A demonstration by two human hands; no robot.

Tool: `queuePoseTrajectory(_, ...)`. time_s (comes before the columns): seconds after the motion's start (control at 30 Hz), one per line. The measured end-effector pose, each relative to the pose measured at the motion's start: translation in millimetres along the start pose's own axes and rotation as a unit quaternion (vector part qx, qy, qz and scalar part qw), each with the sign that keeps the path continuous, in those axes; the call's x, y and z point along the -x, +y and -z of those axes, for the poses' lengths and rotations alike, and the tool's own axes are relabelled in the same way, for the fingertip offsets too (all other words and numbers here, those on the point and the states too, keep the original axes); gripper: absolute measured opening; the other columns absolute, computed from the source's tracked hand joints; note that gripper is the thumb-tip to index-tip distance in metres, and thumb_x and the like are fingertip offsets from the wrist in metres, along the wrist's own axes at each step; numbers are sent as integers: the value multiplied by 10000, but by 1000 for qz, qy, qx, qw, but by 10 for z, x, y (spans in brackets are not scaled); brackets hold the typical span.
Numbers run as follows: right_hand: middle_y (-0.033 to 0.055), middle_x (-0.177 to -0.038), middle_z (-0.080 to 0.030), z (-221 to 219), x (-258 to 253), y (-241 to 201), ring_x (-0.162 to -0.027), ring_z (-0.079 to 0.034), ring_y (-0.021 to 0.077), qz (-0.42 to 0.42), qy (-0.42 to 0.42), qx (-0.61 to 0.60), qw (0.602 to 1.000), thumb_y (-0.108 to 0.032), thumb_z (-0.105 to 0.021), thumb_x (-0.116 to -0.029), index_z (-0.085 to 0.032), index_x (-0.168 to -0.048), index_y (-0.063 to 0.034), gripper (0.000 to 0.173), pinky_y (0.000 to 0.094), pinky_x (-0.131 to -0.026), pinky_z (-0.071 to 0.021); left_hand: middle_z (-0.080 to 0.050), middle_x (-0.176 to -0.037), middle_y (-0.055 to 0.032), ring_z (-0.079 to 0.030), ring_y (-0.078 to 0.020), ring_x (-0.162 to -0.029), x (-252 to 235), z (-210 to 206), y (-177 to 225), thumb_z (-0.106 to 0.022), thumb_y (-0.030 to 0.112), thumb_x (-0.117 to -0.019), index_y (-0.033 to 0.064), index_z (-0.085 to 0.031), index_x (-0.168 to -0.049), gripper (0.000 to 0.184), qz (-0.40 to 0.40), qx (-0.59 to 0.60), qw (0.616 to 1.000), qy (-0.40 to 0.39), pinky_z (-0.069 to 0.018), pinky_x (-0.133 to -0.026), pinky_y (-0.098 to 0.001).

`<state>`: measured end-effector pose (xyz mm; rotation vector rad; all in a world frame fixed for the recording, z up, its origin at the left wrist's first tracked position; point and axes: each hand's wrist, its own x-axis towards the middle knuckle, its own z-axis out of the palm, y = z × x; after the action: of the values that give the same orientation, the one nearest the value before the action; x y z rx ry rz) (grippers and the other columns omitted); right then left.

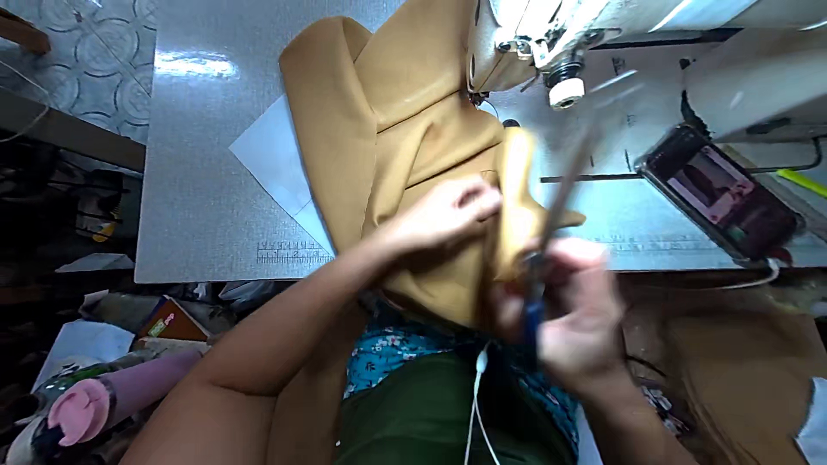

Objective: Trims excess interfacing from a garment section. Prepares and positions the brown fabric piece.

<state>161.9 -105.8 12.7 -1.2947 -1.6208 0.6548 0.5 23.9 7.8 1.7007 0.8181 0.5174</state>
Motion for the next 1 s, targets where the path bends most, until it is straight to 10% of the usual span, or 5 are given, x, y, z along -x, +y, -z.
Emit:
queuePoseTrajectory(0.13,101,-965,-758,-308,48,5,-854,-731,181,48,-185,11,981,-116,-717,-810,-690,-1172,-18,376,332,-719,-587,-665,-993,-19,-613,-19,-885,-298,337,-9,-445,162,-1090,-24,-559,-1251,271,122,134,982,-50,-512,-827,-223)
queuePoseTrajectory(0.27,21,-962,-702,43,260,186,-848,-655,-13,-77,-218,-126,965,-357,-732,-930,-625,-1222,-16,461,156,-761,-559,-710,-964,-70,-690,-42,-812,-285,314,-19,-707,-56,-883,-33,-593,-1205,343,141,29,989,-41,-579,-765,-213)
queuePoseTrajectory(0.67,-96,-787,-614,789,607,536,-613,-644,13,-340,-338,-192,856,-843,-555,-806,-477,-1207,-133,819,198,-547,-574,-235,-1705,-24,-357,-115,-1500,-71,277,-88,-647,76,-950,150,-153,-1657,865,30,-149,988,-3,-358,-1190,-352)
queuePoseTrajectory(0.8,-123,-812,-586,655,368,545,-648,-616,-30,-326,-348,-150,866,-857,-553,-798,-476,-1257,-110,880,169,-589,-559,-734,-1200,-3,-648,6,-1091,-59,300,-107,-574,10,-986,77,-739,-1194,274,-10,-121,992,-36,-503,-963,-202)
queuePoseTrajectory(1.0,-142,-735,-540,604,289,543,-557,-539,-69,-319,-339,-111,878,-823,-583,-806,-500,-1225,-109,832,124,-511,-485,-749,-1139,-8,-664,30,-977,-98,416,-61,-672,4,-935,46,-752,-1144,228,37,-61,993,-99,-523,-854,-167)
